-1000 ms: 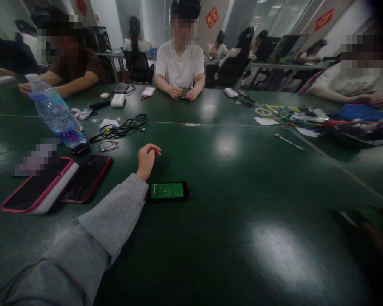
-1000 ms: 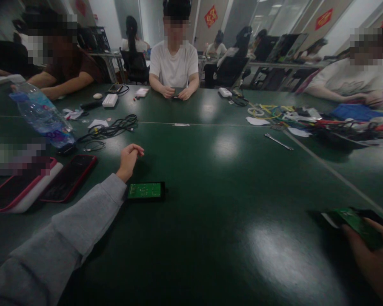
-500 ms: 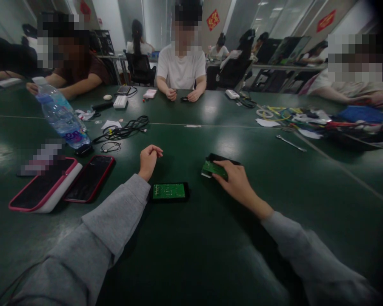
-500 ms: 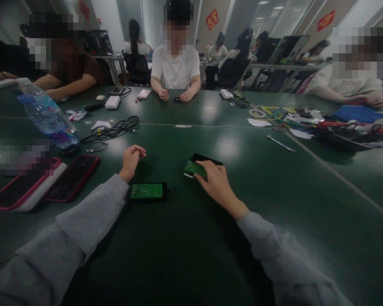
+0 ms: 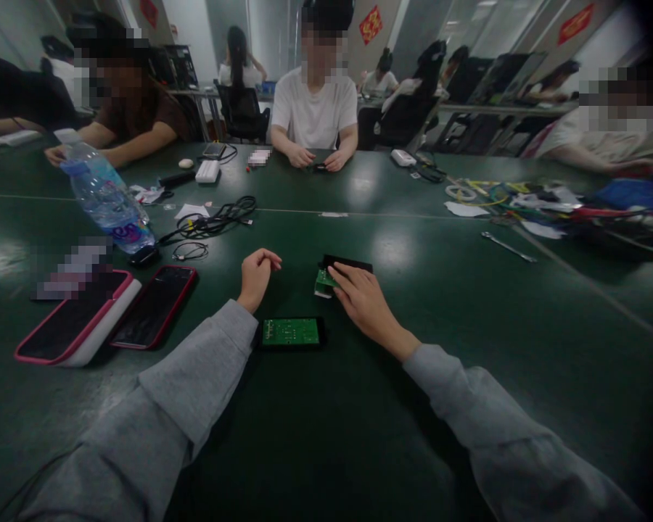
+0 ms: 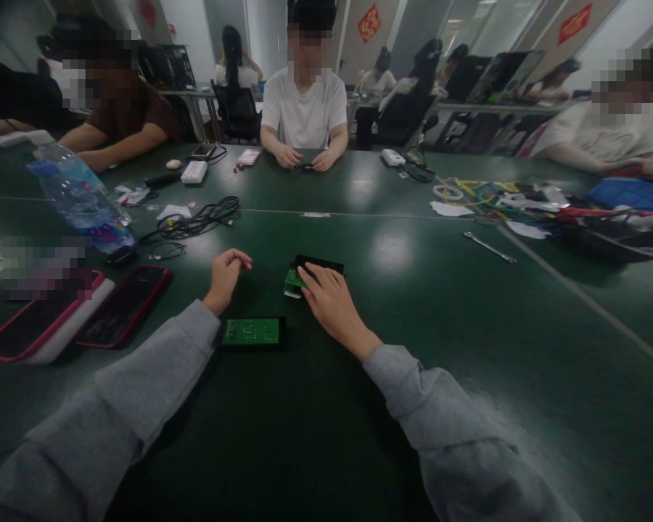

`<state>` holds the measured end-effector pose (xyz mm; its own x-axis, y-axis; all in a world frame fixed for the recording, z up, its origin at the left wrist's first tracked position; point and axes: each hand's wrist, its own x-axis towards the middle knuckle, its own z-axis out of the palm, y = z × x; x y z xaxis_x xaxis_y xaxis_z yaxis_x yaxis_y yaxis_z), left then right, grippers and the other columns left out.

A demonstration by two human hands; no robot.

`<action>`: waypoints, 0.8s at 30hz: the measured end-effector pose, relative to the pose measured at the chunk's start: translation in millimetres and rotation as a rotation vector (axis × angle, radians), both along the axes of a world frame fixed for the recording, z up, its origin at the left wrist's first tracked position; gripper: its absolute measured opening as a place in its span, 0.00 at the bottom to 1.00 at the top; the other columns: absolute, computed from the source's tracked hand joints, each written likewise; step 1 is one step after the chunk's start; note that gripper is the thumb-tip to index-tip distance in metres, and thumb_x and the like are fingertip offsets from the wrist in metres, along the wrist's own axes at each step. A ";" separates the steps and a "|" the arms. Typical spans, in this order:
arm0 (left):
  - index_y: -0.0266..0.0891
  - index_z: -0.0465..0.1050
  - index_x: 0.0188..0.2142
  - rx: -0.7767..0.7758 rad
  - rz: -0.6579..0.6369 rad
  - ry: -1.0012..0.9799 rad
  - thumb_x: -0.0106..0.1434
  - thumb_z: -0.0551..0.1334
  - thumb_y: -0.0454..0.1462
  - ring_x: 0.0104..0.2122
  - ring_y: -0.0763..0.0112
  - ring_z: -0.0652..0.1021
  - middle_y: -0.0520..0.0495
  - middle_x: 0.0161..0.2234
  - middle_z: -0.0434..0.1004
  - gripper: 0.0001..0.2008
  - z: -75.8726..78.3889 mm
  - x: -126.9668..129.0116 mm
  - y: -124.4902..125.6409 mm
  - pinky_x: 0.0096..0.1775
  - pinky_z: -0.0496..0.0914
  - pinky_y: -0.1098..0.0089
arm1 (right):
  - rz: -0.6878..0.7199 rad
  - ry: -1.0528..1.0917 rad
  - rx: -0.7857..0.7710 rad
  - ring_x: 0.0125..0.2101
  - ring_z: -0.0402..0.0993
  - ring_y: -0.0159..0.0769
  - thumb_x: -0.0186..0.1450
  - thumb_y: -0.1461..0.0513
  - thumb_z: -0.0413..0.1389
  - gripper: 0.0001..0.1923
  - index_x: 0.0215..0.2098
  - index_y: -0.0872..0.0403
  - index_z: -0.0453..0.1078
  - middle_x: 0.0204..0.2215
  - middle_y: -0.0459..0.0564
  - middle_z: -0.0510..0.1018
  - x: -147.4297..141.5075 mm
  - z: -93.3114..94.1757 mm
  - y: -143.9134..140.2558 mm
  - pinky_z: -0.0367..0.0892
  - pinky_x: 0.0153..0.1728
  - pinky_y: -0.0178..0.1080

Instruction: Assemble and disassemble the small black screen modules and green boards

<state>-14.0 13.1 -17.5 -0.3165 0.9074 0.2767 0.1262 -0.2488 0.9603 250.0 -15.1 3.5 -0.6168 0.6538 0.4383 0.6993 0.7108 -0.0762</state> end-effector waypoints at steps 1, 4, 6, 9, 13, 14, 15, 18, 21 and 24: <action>0.39 0.74 0.26 -0.003 0.001 0.001 0.57 0.52 0.25 0.25 0.73 0.74 0.52 0.23 0.74 0.14 0.0 -0.1 0.0 0.32 0.67 0.71 | 0.004 -0.013 0.008 0.62 0.60 0.48 0.75 0.63 0.46 0.24 0.67 0.57 0.55 0.64 0.60 0.62 0.0 0.3 -1.2 0.61 0.59 0.53; 0.39 0.74 0.26 0.000 0.008 0.009 0.57 0.53 0.25 0.25 0.73 0.74 0.52 0.23 0.74 0.14 -0.5 -0.4 0.1 0.32 0.67 0.71 | 0.042 -0.040 0.026 0.63 0.58 0.49 0.74 0.63 0.47 0.23 0.66 0.58 0.56 0.65 0.61 0.60 -0.6 3.0 -6.7 0.61 0.60 0.53; 0.39 0.74 0.26 0.005 0.007 0.008 0.57 0.53 0.25 0.25 0.73 0.74 0.52 0.23 0.74 0.14 -1.2 -0.7 0.3 0.33 0.67 0.71 | 0.065 -0.051 0.037 0.62 0.59 0.50 0.73 0.63 0.48 0.23 0.66 0.58 0.57 0.63 0.61 0.61 -1.1 5.8 -11.6 0.62 0.60 0.53; 0.39 0.74 0.26 0.019 0.001 0.003 0.57 0.53 0.25 0.26 0.73 0.74 0.52 0.23 0.74 0.13 -2.3 -1.2 0.7 0.32 0.67 0.71 | 0.078 -0.065 0.025 0.59 0.62 0.51 0.72 0.63 0.50 0.23 0.65 0.56 0.59 0.60 0.61 0.64 -0.9 9.7 -18.3 0.65 0.57 0.54; 0.39 0.74 0.25 0.034 0.002 0.013 0.57 0.53 0.25 0.25 0.73 0.74 0.52 0.23 0.74 0.13 -2.1 -1.1 0.9 0.32 0.67 0.71 | 0.100 -0.075 -0.045 0.57 0.64 0.50 0.73 0.61 0.49 0.25 0.67 0.52 0.55 0.57 0.59 0.67 1.8 12.0 -22.4 0.65 0.55 0.54; 0.38 0.74 0.25 0.031 0.006 0.016 0.57 0.53 0.25 0.25 0.73 0.74 0.52 0.22 0.74 0.14 -1.8 -1.0 0.8 0.32 0.67 0.71 | 0.107 -0.075 -0.065 0.56 0.65 0.50 0.73 0.60 0.49 0.26 0.68 0.51 0.54 0.57 0.59 0.67 2.6 12.2 -22.6 0.65 0.54 0.54; 0.38 0.74 0.25 0.026 0.009 0.019 0.57 0.53 0.25 0.25 0.74 0.74 0.52 0.23 0.74 0.14 -1.4 -0.8 0.6 0.32 0.67 0.71 | 0.114 -0.072 -0.084 0.55 0.66 0.50 0.73 0.60 0.49 0.26 0.68 0.51 0.53 0.56 0.58 0.68 3.4 12.4 -22.6 0.66 0.53 0.54; 0.38 0.74 0.25 0.014 0.011 0.014 0.57 0.53 0.25 0.25 0.74 0.74 0.52 0.23 0.74 0.14 -0.5 -0.4 0.2 0.32 0.67 0.71 | 0.130 -0.035 -0.167 0.50 0.69 0.48 0.73 0.58 0.50 0.27 0.68 0.51 0.53 0.54 0.58 0.69 5.9 13.0 -21.9 0.69 0.48 0.51; 0.38 0.74 0.26 0.006 0.009 0.008 0.57 0.53 0.25 0.25 0.73 0.74 0.52 0.23 0.74 0.14 -0.1 -0.1 -0.1 0.33 0.67 0.71 | 0.144 0.026 -0.234 0.48 0.70 0.47 0.72 0.56 0.53 0.28 0.67 0.50 0.54 0.54 0.57 0.69 8.4 12.6 -20.4 0.71 0.46 0.50; 0.38 0.74 0.25 0.013 0.003 0.011 0.57 0.52 0.25 0.26 0.74 0.74 0.52 0.23 0.74 0.14 0.4 0.2 -0.4 0.33 0.67 0.71 | 0.148 0.049 -0.256 0.47 0.71 0.47 0.70 0.56 0.55 0.28 0.66 0.50 0.56 0.53 0.56 0.69 10.6 11.4 -18.2 0.71 0.46 0.50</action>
